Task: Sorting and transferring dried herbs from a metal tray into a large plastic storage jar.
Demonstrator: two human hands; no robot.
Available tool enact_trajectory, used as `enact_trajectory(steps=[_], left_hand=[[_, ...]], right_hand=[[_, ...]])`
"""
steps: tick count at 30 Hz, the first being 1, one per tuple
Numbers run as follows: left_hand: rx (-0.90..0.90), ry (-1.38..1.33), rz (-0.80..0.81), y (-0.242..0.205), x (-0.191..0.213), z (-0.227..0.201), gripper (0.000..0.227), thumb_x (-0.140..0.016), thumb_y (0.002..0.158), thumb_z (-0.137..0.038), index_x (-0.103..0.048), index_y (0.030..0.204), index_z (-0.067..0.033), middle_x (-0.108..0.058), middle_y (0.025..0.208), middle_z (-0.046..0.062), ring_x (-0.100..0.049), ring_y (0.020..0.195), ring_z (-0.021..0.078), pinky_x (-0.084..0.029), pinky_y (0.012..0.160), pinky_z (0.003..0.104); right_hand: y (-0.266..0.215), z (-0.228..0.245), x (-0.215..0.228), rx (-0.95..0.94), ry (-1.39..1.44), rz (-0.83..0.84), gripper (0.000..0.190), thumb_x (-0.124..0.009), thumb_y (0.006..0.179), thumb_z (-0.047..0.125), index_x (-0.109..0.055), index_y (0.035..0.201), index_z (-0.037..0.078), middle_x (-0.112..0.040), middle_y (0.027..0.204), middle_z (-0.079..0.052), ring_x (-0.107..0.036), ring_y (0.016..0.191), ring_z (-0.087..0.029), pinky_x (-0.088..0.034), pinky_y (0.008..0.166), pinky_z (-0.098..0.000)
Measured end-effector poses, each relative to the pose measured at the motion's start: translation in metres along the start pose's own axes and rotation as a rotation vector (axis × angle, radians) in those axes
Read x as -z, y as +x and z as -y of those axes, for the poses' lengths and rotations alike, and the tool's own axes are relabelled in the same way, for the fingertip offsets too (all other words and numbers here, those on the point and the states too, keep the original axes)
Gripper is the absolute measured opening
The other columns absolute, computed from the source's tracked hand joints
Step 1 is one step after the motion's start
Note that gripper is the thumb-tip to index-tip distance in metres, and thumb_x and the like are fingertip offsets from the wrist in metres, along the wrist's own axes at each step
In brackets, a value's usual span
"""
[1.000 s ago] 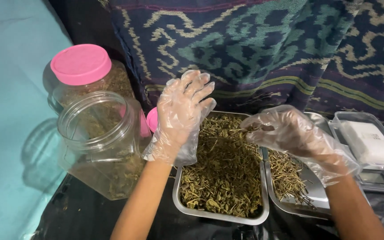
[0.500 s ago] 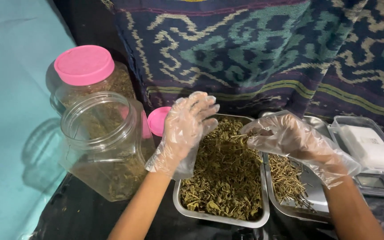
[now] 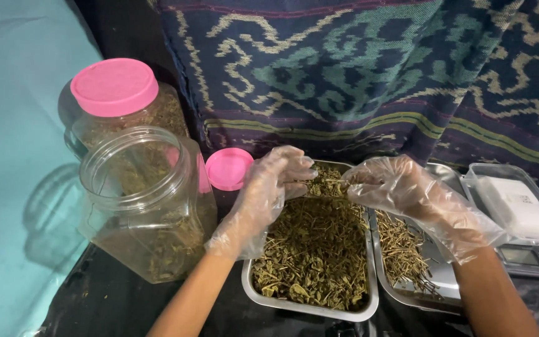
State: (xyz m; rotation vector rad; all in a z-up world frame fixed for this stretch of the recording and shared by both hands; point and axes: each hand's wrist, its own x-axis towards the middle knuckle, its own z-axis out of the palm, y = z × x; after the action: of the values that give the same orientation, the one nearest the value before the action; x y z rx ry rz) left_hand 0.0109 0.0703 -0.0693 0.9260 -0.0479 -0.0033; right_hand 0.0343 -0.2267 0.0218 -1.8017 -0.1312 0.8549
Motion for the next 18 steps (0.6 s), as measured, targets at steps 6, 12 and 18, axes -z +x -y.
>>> enact_trajectory(steps=[6, 12, 18], left_hand=[[-0.091, 0.528, -0.091, -0.044, -0.051, -0.018, 0.035, -0.085, 0.104, -0.032, -0.082, 0.133, -0.0122, -0.091, 0.118, 0.017, -0.089, 0.110, 0.0328, -0.071, 0.098, 0.041], [-0.363, 0.765, -0.168, -0.001, -0.021, 0.047, 0.047, -0.107, 0.085, -0.035, -0.091, 0.127, -0.0193, -0.092, 0.101, 0.008, -0.090, 0.095, 0.0230, -0.075, 0.086, 0.034], [-0.408, 0.725, -0.131, -0.016, -0.021, 0.044, 0.060, -0.109, 0.082, -0.039, -0.089, 0.133, -0.0156, -0.093, 0.109, 0.016, -0.091, 0.105, 0.0275, -0.074, 0.096, 0.044]], right_hand=[[0.002, 0.015, -0.018, 0.152, -0.298, -0.219, 0.037, -0.086, 0.108, 0.018, -0.081, 0.144, 0.014, -0.090, 0.134, -0.016, -0.090, 0.108, -0.031, -0.072, 0.102, -0.0426], [0.009, 0.014, -0.034, 0.225, -0.489, -0.350, 0.020, -0.087, 0.110, 0.025, -0.087, 0.129, 0.019, -0.092, 0.116, -0.009, -0.085, 0.085, -0.020, -0.070, 0.082, -0.0319], [0.014, 0.012, -0.030, 0.195, -0.389, -0.314, 0.011, -0.084, 0.112, 0.022, -0.079, 0.120, 0.017, -0.091, 0.121, -0.012, -0.083, 0.087, -0.022, -0.069, 0.081, -0.0332]])
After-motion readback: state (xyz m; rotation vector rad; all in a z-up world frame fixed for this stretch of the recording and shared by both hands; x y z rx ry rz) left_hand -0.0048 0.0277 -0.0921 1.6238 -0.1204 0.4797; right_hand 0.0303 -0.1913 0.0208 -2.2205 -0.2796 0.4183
